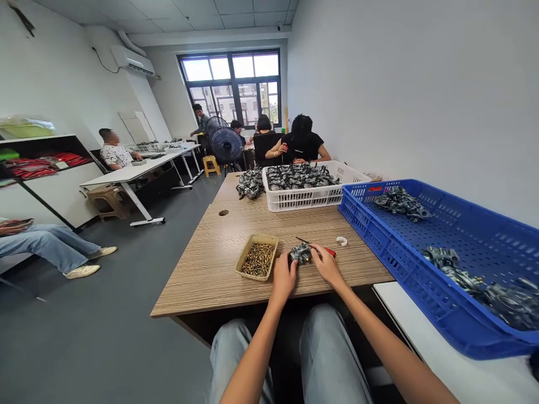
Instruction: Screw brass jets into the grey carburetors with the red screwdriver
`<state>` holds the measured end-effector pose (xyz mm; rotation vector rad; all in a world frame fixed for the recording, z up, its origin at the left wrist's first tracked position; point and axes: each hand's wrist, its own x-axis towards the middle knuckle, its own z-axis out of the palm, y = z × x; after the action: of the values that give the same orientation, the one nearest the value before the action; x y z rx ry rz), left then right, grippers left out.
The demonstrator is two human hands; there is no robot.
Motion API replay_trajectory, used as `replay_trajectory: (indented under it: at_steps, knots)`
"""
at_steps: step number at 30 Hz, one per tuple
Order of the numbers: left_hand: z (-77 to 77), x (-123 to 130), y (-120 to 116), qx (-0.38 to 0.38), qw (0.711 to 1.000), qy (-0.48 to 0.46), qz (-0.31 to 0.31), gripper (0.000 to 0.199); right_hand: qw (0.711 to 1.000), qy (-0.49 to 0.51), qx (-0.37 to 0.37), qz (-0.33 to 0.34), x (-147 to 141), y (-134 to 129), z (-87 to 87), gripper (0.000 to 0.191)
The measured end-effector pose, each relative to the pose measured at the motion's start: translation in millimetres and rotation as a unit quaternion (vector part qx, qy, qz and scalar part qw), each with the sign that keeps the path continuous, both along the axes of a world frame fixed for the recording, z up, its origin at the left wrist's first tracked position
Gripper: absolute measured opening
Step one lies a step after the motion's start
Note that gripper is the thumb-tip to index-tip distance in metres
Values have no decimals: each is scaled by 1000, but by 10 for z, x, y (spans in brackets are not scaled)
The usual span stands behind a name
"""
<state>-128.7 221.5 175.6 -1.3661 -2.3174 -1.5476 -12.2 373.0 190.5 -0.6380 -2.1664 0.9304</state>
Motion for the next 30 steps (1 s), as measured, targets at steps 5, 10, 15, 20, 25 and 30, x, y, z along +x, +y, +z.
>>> replay_trajectory:
  at_steps: [5,10,15,20,25,30]
  knots:
    - [11,3,-13,-3,1000,2,-1,39,1000,1,-13,15,19,-16,-11,44]
    - [38,22,-29,-1,1000,-4,0,39,1000,-4,-23,15,9,-16,-38,47]
    - [57,31,-44,17,1000,-14,-21,38,1000,-13,-21,9,20,-21,-17,48]
    - [75,33,-49,24,999,-27,-31,38,1000,-25,-14,10,19,-9,-34,50]
    - [84,28,-48,31,998,-29,-37,38,999,-43,7,14,9,-1,-82,49]
    - [48,11,-34,30,999,-28,-35,39,998,-53,29,18,19,3,-102,47]
